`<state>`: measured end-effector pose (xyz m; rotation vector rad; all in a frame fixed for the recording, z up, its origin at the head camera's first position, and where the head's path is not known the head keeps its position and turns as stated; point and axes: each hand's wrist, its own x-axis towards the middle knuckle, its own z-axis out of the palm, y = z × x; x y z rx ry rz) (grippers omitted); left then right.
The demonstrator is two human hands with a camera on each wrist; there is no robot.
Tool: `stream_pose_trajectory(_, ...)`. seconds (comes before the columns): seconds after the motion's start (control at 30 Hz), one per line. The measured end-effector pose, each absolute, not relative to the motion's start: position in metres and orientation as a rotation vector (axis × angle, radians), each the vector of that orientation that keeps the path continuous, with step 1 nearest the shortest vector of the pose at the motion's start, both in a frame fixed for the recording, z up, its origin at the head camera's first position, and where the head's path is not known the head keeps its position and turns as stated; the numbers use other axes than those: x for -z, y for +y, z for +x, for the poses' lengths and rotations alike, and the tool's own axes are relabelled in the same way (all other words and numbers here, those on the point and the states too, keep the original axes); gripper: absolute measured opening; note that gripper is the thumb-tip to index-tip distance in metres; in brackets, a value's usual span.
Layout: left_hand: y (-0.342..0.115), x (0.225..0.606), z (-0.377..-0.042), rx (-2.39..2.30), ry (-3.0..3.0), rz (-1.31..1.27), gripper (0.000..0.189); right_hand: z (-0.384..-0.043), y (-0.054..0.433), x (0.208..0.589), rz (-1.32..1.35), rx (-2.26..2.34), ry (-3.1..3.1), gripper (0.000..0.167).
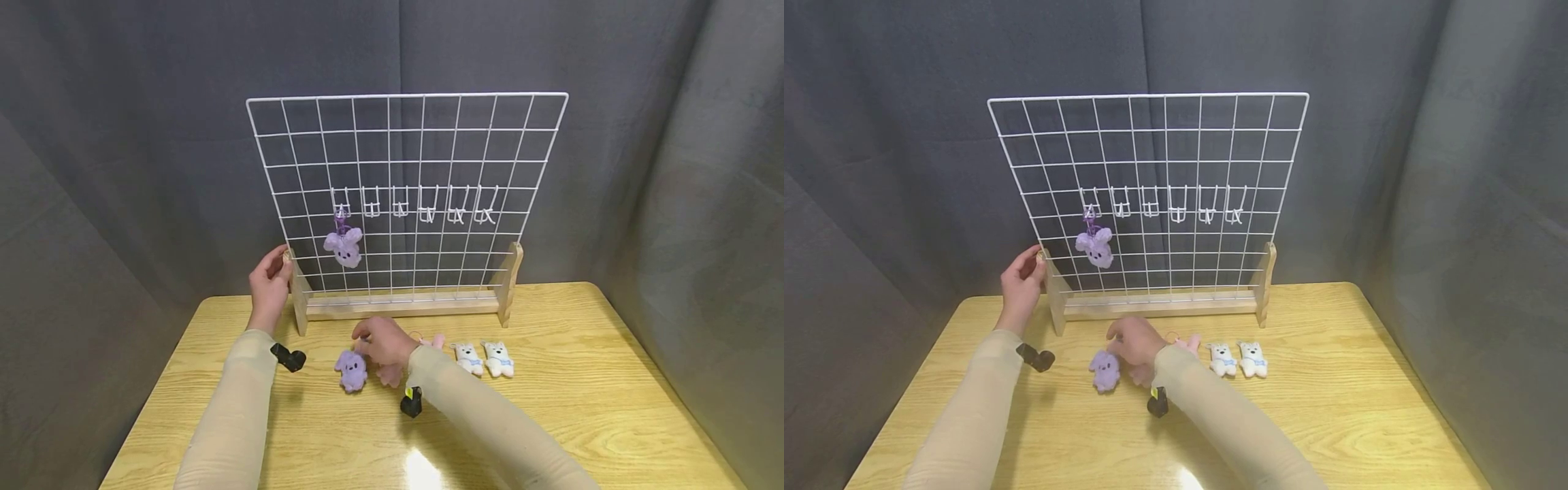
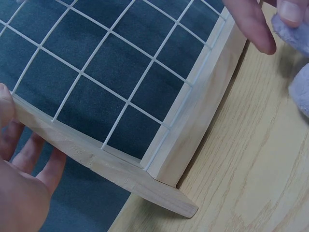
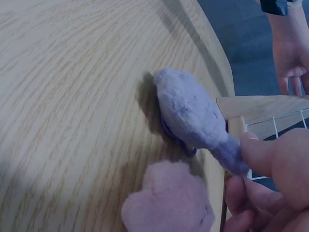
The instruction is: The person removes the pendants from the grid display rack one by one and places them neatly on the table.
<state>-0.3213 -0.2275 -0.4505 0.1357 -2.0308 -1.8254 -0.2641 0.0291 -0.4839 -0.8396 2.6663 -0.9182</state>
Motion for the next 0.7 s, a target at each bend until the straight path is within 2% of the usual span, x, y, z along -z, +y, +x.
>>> stream_pose_trajectory(0.37, -0.228, 0.451, -0.323, 1.834, -2.025, 0.131, 0.039, -0.27, 0.04, 0.468, -0.721, 1.198, 2.633, 0.04)
stream_pose_trajectory(0.5, -0.228, 0.452, -0.323, 1.84, -2.024, 0.139, 0.04, -0.274, 0.044, 0.455, -0.656, 1.327, 2.64, 0.051)
stream_pose_trajectory(0.7, -0.228, 0.453, -0.325, 1.84, -2.015, 0.14, 0.039, -0.284, 0.049, 0.428, -0.64, 1.477, 2.684, 0.059)
